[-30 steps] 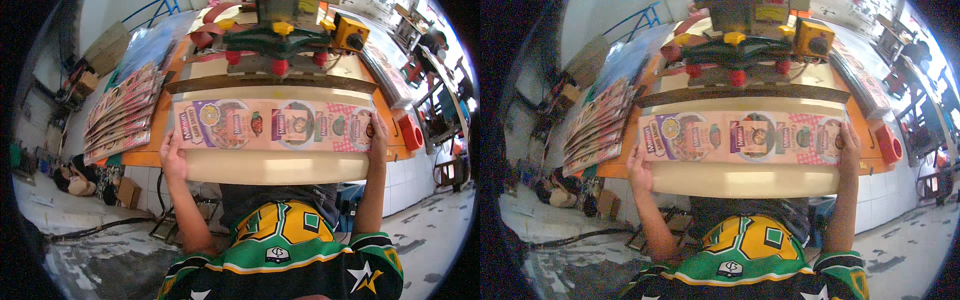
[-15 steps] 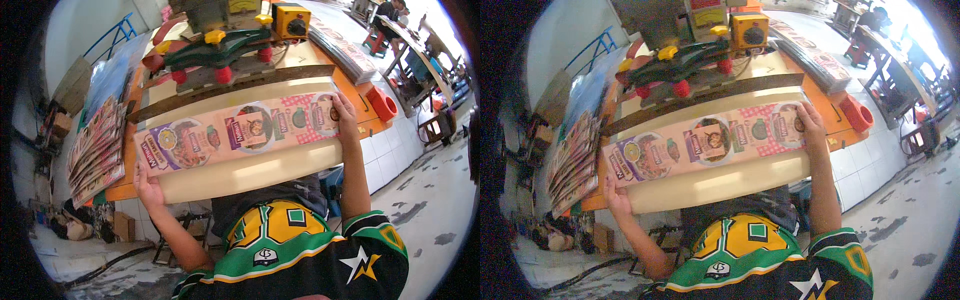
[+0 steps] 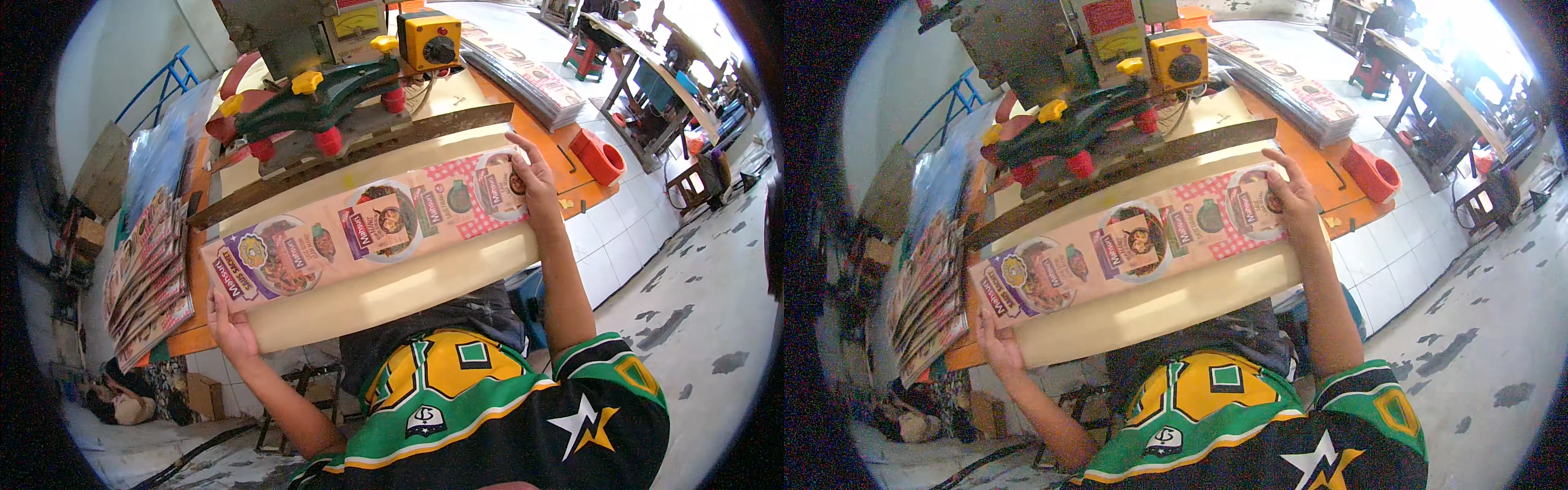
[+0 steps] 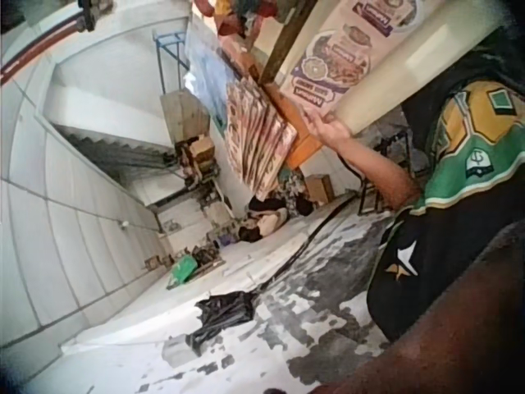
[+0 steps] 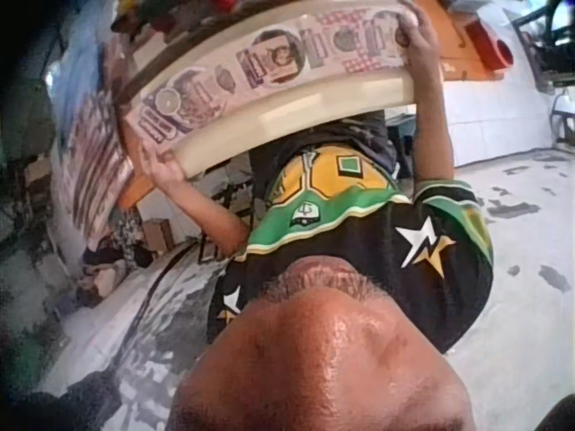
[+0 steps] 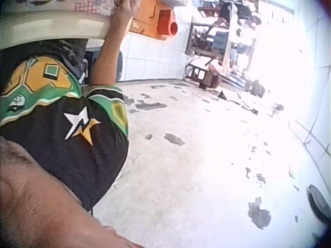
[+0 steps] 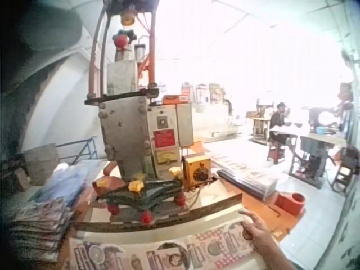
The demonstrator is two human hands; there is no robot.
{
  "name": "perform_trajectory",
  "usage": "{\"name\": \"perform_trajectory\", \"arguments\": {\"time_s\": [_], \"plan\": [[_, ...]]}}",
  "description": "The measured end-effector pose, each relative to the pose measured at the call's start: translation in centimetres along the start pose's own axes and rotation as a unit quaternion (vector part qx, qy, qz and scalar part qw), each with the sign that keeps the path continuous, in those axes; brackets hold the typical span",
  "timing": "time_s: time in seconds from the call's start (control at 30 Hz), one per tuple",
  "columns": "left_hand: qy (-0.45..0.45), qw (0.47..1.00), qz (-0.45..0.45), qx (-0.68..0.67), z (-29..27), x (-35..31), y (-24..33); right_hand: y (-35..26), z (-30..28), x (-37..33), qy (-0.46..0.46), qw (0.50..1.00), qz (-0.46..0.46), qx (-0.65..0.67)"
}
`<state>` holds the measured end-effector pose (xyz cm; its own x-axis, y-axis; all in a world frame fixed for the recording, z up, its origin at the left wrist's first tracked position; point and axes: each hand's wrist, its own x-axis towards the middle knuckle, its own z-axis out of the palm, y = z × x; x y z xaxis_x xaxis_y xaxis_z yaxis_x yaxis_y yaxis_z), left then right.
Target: The person positions printed plastic strips on the work table beneath a heat sealer, seals them with the machine, and stacks the completed strips.
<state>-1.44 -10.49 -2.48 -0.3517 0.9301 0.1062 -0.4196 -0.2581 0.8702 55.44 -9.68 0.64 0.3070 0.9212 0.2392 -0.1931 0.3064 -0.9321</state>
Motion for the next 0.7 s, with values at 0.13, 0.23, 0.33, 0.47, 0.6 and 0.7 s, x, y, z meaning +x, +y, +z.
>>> {"name": "perform_trajectory", "arguments": {"time_s": [0.13, 0.23, 0.33, 0.47, 0.6, 0.7], "plan": [[-0.009, 1.000, -0.005, -0.003, -0.6, 0.3, -0.1, 0.5, -0.4, 0.2, 0.021, 1.000, -0.015, 0.008], [-0.023, 1.000, -0.003, -0.012, -0.3, 0.2, 0.0, 0.8, -0.5, 0.3, 0.044, 0.999, -0.023, 0.003], [-0.016, 1.000, -0.004, -0.014, 0.1, -0.1, 0.0, 0.6, -0.2, 0.3, 0.029, 0.999, -0.015, 0.008], [-0.013, 1.000, -0.004, -0.016, 0.3, -0.1, 0.1, 0.4, -0.7, 0.2, 0.035, 0.999, 0.005, 0.018], [-0.015, 1.000, -0.002, -0.015, 0.7, -0.1, 0.3, 1.4, -2.2, 0.7, 0.023, 1.000, 0.012, -0.004], [-0.001, 1.000, -0.005, -0.012, 0.2, -0.1, 0.2, 1.5, -2.3, 0.7, 0.014, 1.000, 0.012, 0.014]]}}
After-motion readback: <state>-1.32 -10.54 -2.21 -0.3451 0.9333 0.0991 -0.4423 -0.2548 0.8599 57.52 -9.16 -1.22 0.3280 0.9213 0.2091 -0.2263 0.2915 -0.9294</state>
